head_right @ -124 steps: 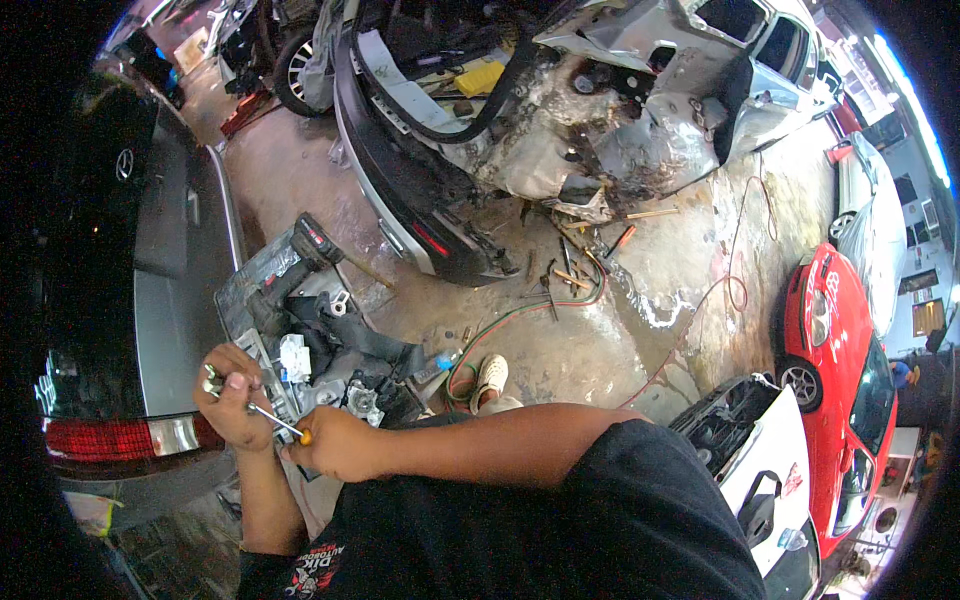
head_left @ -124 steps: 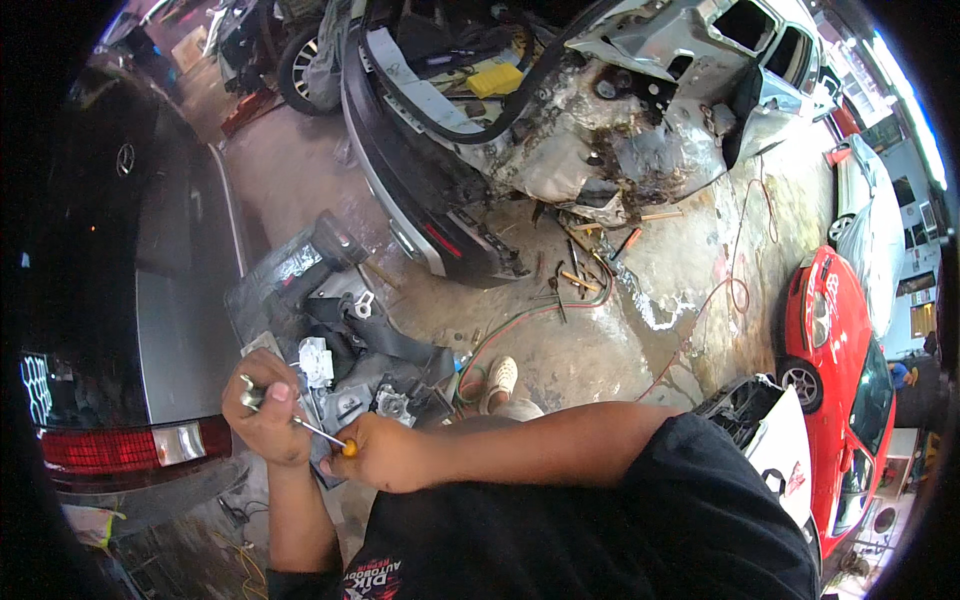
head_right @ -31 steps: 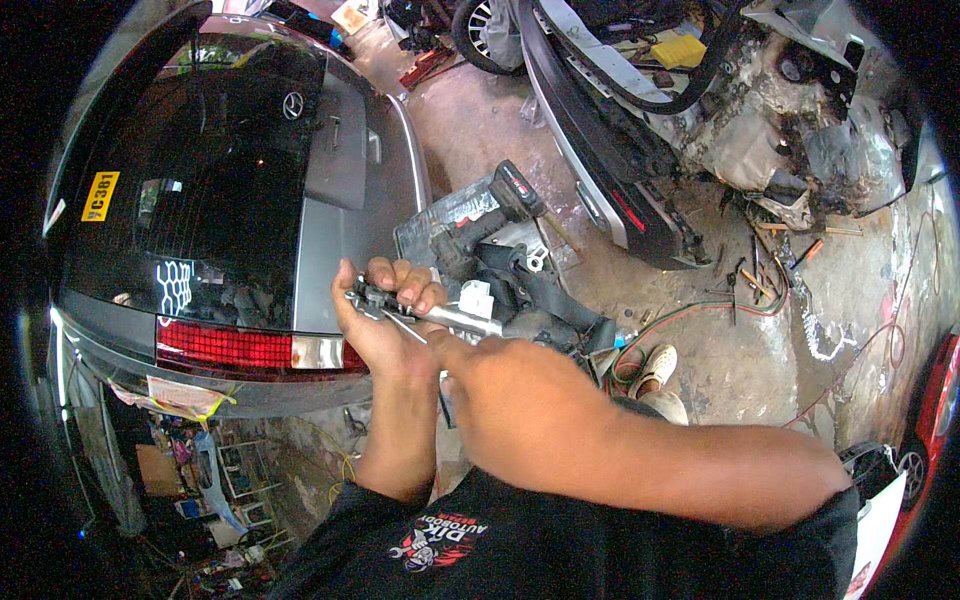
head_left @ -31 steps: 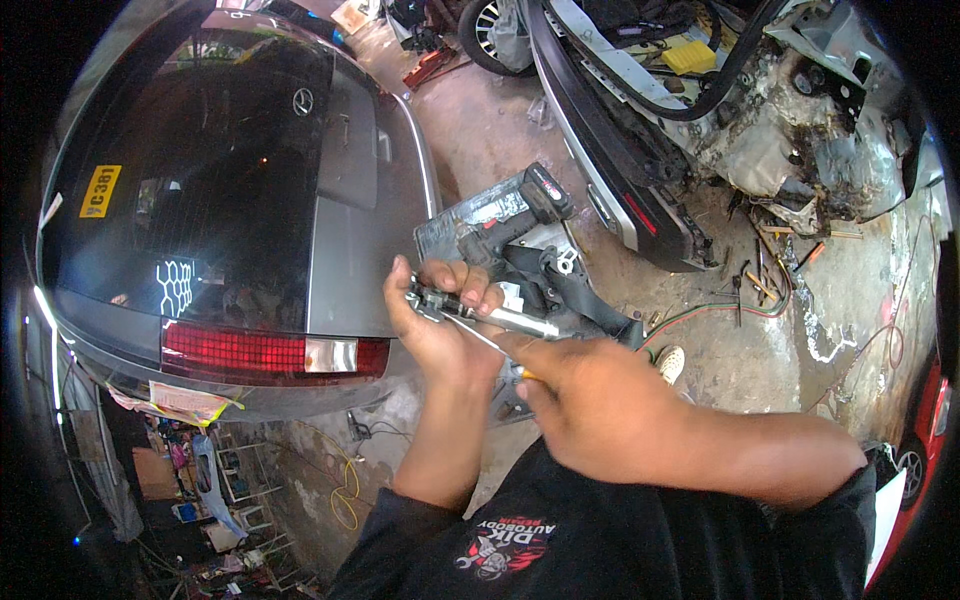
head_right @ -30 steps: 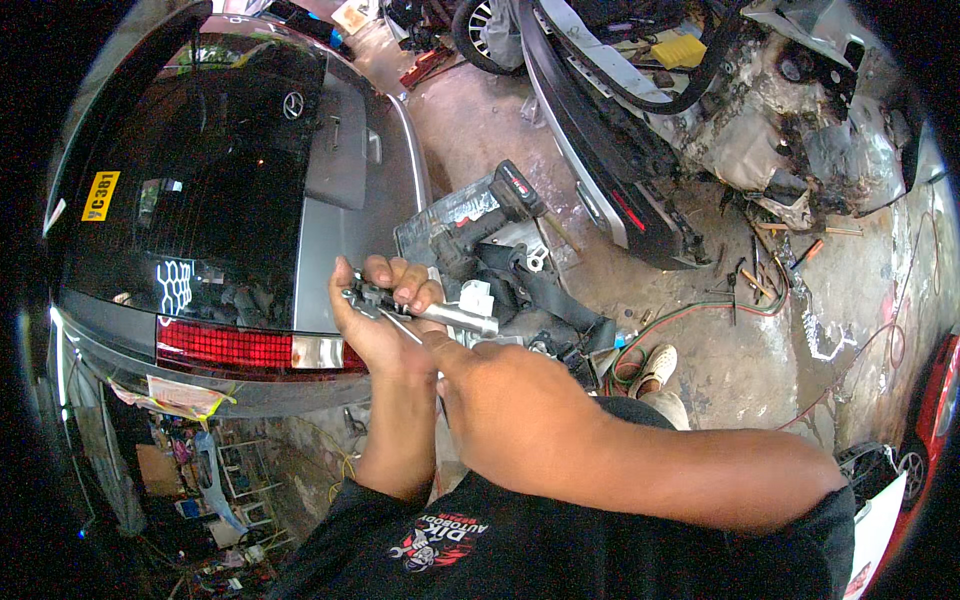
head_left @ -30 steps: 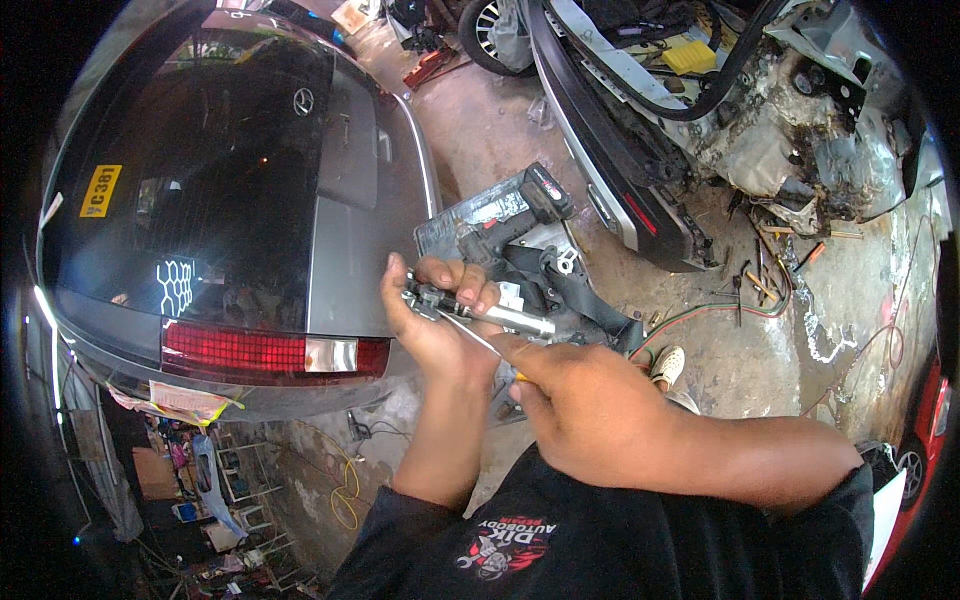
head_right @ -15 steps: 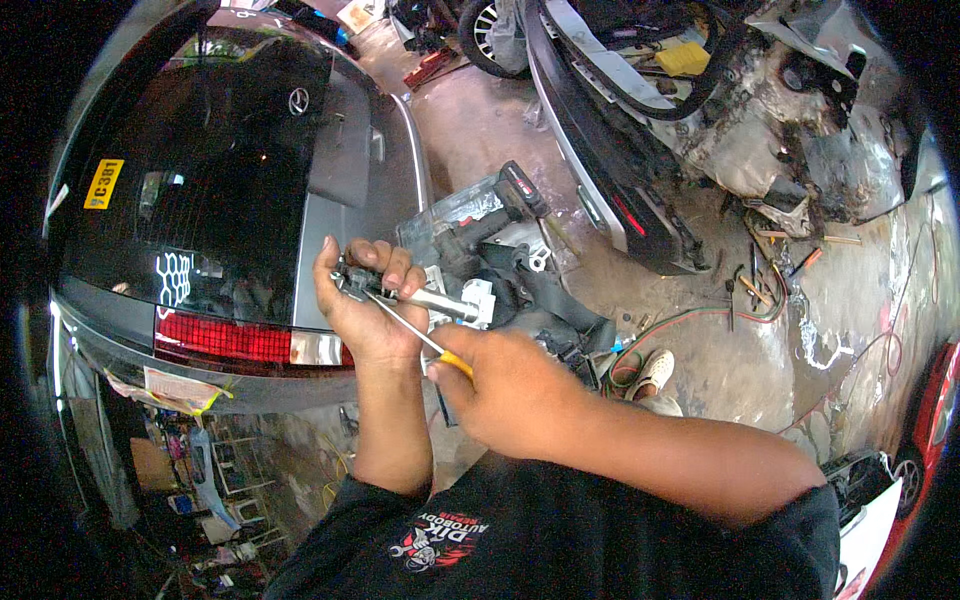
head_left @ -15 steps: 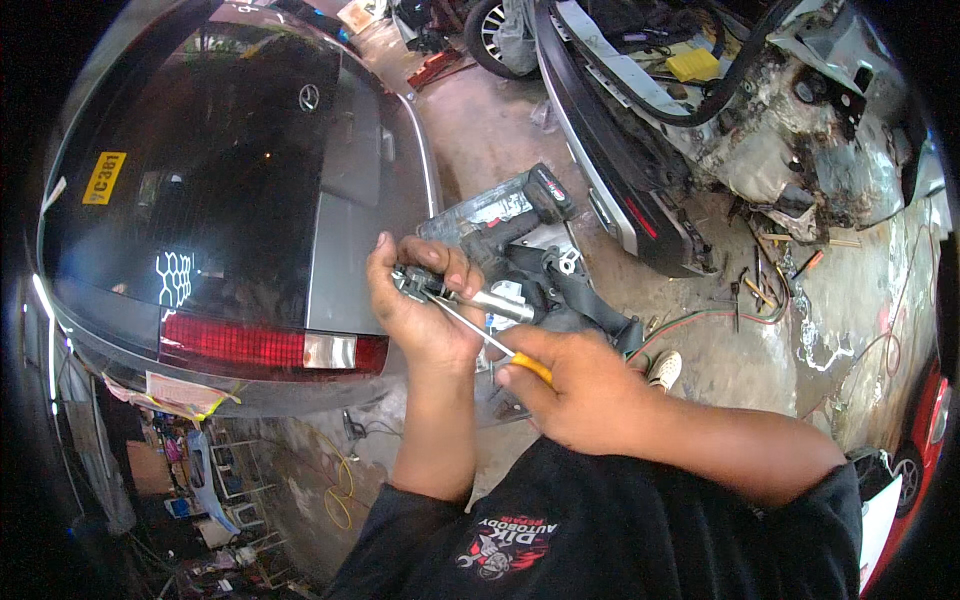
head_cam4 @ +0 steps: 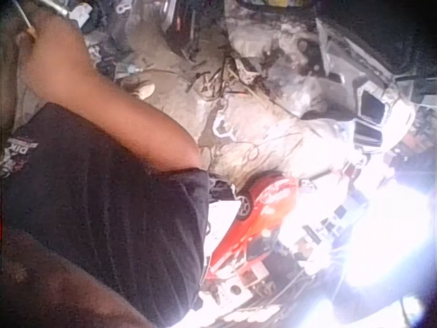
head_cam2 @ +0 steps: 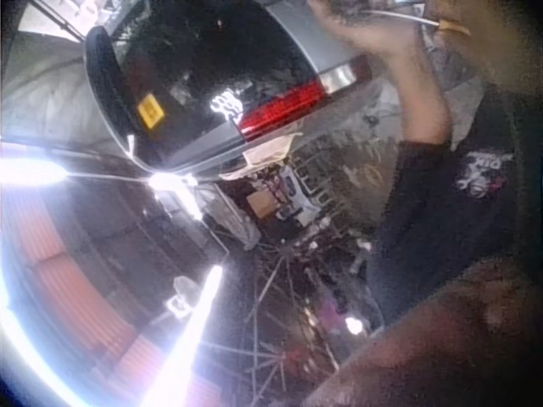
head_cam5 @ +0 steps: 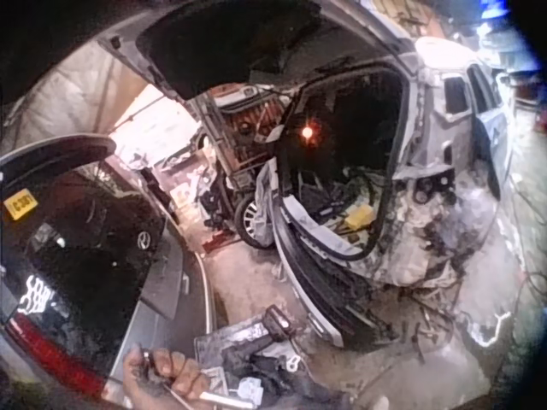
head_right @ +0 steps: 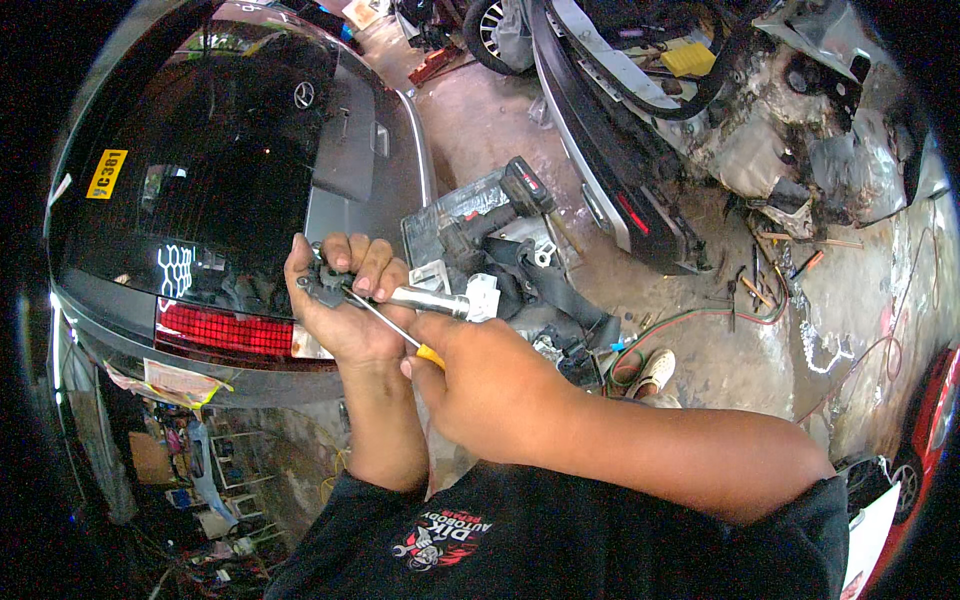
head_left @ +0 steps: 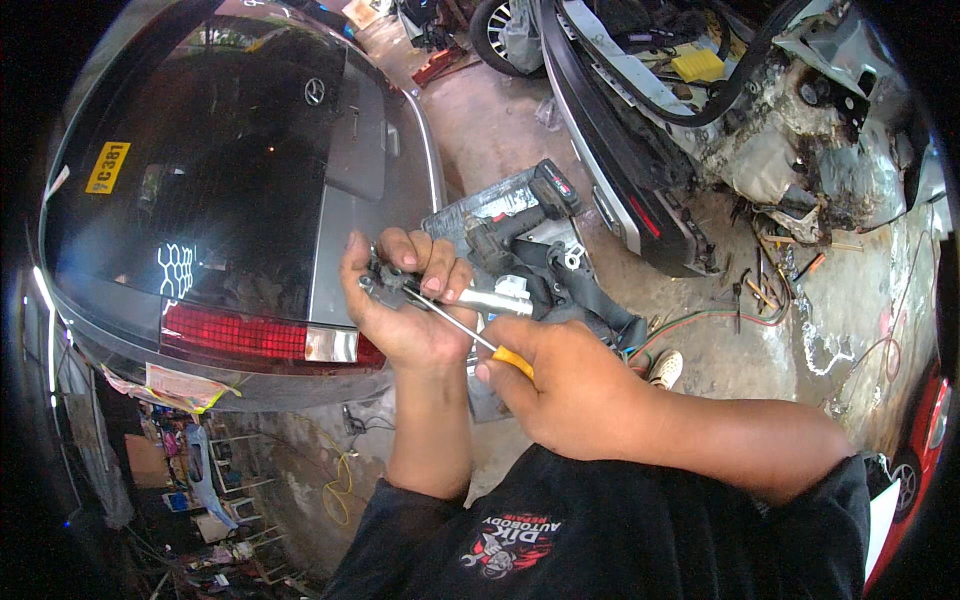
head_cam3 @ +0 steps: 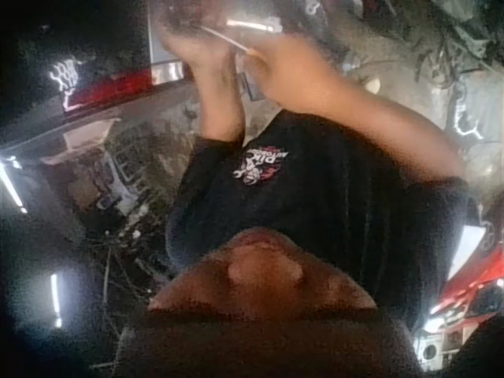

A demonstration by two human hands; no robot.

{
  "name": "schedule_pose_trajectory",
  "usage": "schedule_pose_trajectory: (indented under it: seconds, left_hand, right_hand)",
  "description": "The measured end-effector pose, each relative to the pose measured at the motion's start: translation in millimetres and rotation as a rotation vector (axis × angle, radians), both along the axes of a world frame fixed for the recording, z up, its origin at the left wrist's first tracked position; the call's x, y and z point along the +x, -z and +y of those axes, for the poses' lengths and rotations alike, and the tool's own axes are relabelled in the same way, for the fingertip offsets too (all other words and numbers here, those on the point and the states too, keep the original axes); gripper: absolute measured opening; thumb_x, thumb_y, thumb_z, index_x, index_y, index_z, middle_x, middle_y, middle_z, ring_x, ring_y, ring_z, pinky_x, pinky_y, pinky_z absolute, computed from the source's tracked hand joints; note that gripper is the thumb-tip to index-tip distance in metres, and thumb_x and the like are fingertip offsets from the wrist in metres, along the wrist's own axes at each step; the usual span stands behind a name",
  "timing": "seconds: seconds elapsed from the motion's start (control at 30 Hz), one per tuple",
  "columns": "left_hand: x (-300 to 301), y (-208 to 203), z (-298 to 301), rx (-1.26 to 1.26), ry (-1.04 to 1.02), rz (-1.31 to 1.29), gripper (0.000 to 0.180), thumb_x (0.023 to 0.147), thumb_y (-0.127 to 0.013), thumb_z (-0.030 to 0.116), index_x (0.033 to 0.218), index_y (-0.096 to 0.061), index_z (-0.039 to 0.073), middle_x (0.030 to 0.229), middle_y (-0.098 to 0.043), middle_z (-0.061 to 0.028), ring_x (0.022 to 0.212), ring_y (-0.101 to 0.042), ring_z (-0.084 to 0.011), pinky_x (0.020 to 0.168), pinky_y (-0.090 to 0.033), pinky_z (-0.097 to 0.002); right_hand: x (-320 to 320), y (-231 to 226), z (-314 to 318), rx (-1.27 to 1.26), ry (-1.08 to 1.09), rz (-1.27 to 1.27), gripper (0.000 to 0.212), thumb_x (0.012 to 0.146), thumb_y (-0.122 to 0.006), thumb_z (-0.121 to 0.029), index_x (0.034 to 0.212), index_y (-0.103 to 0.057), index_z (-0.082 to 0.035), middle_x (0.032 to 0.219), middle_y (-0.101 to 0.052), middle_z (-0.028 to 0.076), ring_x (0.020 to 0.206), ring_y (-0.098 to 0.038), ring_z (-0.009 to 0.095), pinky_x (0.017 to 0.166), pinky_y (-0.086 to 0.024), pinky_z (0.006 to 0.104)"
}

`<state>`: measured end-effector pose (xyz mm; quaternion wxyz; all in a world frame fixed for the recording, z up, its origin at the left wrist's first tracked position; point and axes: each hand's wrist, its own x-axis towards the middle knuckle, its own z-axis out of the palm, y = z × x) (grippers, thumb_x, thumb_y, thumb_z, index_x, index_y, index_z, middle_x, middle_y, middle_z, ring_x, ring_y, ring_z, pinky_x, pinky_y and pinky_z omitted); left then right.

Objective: The person cleans a small metallic car part with a white cloth, then uses a yellow-handled screwdriver to adjust or remove components from the part. The person repeatedly manipulates the part and tool, focusing on specific areas of the assembly.

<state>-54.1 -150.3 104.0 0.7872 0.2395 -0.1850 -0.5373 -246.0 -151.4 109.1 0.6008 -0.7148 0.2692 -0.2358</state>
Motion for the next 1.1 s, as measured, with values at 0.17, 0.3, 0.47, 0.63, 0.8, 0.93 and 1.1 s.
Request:
schedule_pose_trajectory:
  seconds: [0.17,0.3,0.47,0.63,0.8,0.93,1.1]
  left_hand:
    - [2,3,2,0.036,0.001,0.003,0.052,0.107,-0.059,0.048,0.074,-0.052,0.008,0.065,-0.040,-0.0007,0.059,-0.041,-0.0137,0.050,-0.036,-0.0300]
    - [1,-3,2,0.178,-0.025,-0.062,0.053,0.107,-0.054,0.048,0.073,-0.055,0.008,0.063,-0.046,-0.0037,0.056,-0.047,-0.0172,0.051,-0.040,-0.0333]
    - [-1,-8,2,0.157,-0.034,-0.081,0.054,0.108,-0.053,0.049,0.072,-0.055,0.008,0.064,-0.046,-0.0041,0.057,-0.048,-0.0175,0.053,-0.040,-0.0342]
    - [-1,-11,2,0.163,0.015,-0.066,0.054,0.108,-0.053,0.048,0.073,-0.055,0.008,0.064,-0.043,-0.0031,0.058,-0.047,-0.0169,0.053,-0.039,-0.0338]
    - [5,-10,1,0.063,0.117,0.050,0.054,0.109,-0.052,0.048,0.073,-0.057,0.007,0.063,-0.047,-0.0042,0.057,-0.047,-0.0174,0.054,-0.039,-0.0337]
    - [1,-12,-3,0.129,0.124,0.037,0.052,0.109,-0.052,0.047,0.074,-0.056,0.008,0.064,-0.043,-0.0025,0.059,-0.046,-0.0160,0.055,-0.039,-0.0324]
    - [2,-5,-5,0.094,0.188,0.129,0.049,0.109,-0.055,0.046,0.076,-0.053,0.009,0.066,-0.040,-0.0005,0.062,-0.044,-0.0139,0.055,-0.040,-0.0307]
  right_hand:
    - [-1,-4,-5,0.064,-0.064,0.044,0.020,0.102,-0.068,-0.016,0.109,-0.064,0.002,0.083,-0.069,0.031,0.085,-0.071,0.052,0.075,-0.055,0.0563]
    - [-11,-25,-14,-0.126,-0.096,0.229,0.020,0.101,-0.067,-0.015,0.110,-0.063,0.002,0.085,-0.069,0.031,0.089,-0.070,0.053,0.079,-0.054,0.0596]
    - [-11,-24,-9,-0.221,-0.081,0.253,0.020,0.101,-0.067,-0.015,0.113,-0.062,0.001,0.087,-0.070,0.030,0.090,-0.070,0.053,0.081,-0.053,0.0611]
    - [-18,-27,-17,-0.270,-0.099,0.217,0.025,0.102,-0.066,-0.020,0.108,-0.063,0.004,0.083,-0.072,0.031,0.084,-0.073,0.053,0.081,-0.058,0.0617]
    - [-18,-13,-17,-0.201,-0.095,0.105,0.024,0.102,-0.068,-0.021,0.108,-0.063,0.002,0.083,-0.073,0.030,0.083,-0.073,0.052,0.079,-0.058,0.0618]
    - [-17,-7,-10,-0.368,-0.014,0.176,0.024,0.102,-0.068,-0.022,0.110,-0.062,0.001,0.087,-0.074,0.028,0.082,-0.074,0.050,0.075,-0.058,0.0604]
    - [-11,1,-4,-0.379,0.020,0.198,0.027,0.103,-0.068,-0.023,0.111,-0.060,0.001,0.088,-0.073,0.028,0.081,-0.074,0.049,0.073,-0.058,0.0595]
